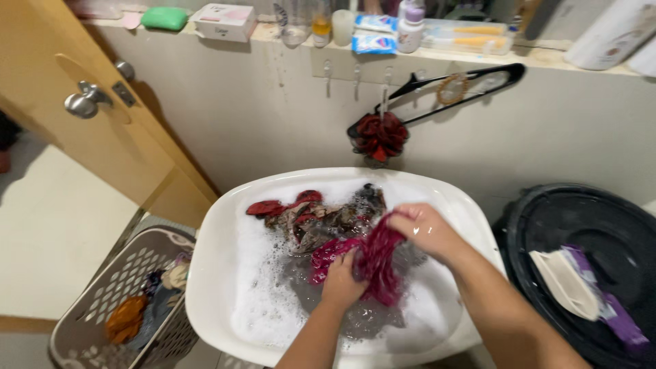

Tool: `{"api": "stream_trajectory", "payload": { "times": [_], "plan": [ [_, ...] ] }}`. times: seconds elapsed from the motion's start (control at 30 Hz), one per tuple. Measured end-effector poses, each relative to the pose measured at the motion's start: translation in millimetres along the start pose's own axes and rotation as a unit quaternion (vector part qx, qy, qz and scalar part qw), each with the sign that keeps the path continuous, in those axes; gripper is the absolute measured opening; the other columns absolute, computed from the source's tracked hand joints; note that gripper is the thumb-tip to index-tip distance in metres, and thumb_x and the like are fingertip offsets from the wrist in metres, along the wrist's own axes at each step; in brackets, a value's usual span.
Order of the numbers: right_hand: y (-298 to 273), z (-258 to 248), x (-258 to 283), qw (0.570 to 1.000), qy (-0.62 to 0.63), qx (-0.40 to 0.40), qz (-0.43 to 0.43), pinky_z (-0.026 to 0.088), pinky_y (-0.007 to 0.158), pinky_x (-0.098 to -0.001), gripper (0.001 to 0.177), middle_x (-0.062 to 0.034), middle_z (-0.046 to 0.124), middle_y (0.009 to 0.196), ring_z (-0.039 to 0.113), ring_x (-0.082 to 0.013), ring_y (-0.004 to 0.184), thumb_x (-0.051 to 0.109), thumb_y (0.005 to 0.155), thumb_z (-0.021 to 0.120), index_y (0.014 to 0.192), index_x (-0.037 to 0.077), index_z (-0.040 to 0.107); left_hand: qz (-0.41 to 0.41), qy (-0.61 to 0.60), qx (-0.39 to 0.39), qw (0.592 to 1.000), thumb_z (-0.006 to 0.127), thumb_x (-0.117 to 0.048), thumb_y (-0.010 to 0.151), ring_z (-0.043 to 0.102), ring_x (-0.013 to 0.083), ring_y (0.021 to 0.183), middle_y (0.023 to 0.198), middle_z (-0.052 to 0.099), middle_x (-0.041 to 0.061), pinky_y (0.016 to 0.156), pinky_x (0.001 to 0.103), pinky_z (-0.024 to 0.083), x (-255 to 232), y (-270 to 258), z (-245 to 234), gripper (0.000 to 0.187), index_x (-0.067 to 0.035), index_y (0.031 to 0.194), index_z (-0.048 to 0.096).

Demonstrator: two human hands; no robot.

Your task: The person hand washes various pieces of clothing in a white basin filled with soapy water. They scrub, rinse, and wring out each item before placing it into a laundry basket. The process is repeated for multiple garments of different colors.

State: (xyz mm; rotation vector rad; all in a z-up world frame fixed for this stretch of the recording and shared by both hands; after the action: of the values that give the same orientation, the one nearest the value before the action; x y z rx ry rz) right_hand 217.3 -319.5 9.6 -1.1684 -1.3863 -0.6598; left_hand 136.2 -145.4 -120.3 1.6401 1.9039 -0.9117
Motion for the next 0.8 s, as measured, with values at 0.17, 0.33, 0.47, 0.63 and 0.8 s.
{"api": "stream_trajectory", "payload": {
  "times": [0.17, 0.33, 0.47, 0.63, 0.8],
  "plan": [
    [-69.5, -94.6, 126.2, 0.945, 0.135, -0.178, -0.238, 0.053, 0.076, -0.0253, 0.012, -0.0022, 0.071, 0.091, 0.065, -0.0096, 0.082, 0.008, 0.099, 0.063, 0.101, 0.000, 0.071, -0.024, -0.115, 0.048, 0.992, 0.068, -0.029, 0.085, 0.071, 0.0321, 0.098, 0.106, 0.073, 0.018, 0.091, 0.043, 0.057, -38.3, 34.7, -10.0, 0.039, -0.008, 0.118, 0.068],
    [-88.0, -158.6, 113.5, 0.922, 0.046, -0.319, -0.216, 0.049, 0.075, -0.0292, 0.022, -0.0047, 0.065, 0.088, 0.056, -0.0128, 0.082, 0.021, 0.112, 0.061, 0.105, 0.002, 0.069, 0.126, -0.090, -0.069, 0.986, 0.093, -0.033, 0.074, 0.068, 0.0330, 0.088, 0.094, 0.070, 0.024, 0.083, 0.043, 0.053, -111.7, 49.6, -108.5, 0.054, 0.004, 0.092, 0.059],
    [-89.2, -178.1, 61.6, 0.862, -0.230, -0.438, -0.108, 0.050, 0.077, -0.0391, 0.031, -0.0189, 0.069, 0.090, 0.066, -0.0303, 0.081, 0.032, 0.107, 0.062, 0.109, 0.002, 0.068, 0.181, -0.094, -0.108, 0.973, 0.071, -0.017, 0.081, 0.070, 0.0332, 0.091, 0.098, 0.072, 0.021, 0.087, 0.042, 0.055, -128.2, 41.5, -160.8, 0.028, -0.002, 0.102, 0.062],
    [-32.1, -130.4, -48.4, 0.884, -0.300, -0.352, -0.066, 0.053, 0.078, -0.0446, 0.034, -0.0233, 0.070, 0.093, 0.068, -0.0399, 0.087, 0.037, 0.102, 0.063, 0.108, 0.004, 0.071, 0.162, 0.124, -0.152, 0.967, 0.075, -0.026, 0.081, 0.058, 0.0377, 0.112, 0.130, 0.061, 0.019, 0.097, 0.047, 0.050, -91.4, 14.2, -149.4, 0.032, -0.013, 0.110, 0.073],
    [21.9, 19.6, -212.8, 0.960, -0.244, -0.093, 0.104, 0.053, 0.088, -0.0408, 0.036, -0.0096, 0.067, 0.126, 0.067, -0.0245, 0.102, 0.023, 0.096, 0.063, 0.131, 0.016, 0.067, -0.084, 0.198, 0.047, 0.976, 0.073, -0.040, 0.091, 0.037, 0.0374, 0.138, 0.148, 0.043, 0.014, 0.107, 0.057, 0.042, -6.5, 0.0, -77.1, 0.062, -0.015, 0.142, 0.048]
  ]
}}
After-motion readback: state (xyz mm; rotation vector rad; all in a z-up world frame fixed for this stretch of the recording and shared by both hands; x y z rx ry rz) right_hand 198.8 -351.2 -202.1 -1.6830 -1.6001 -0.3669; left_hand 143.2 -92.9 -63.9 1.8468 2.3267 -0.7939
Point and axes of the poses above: each hand's wrist, its own y-axis towards the middle knuckle, its own z-axis out of the palm, x = y × z, the point moved 9 cm from there along y, towards the middle knuckle
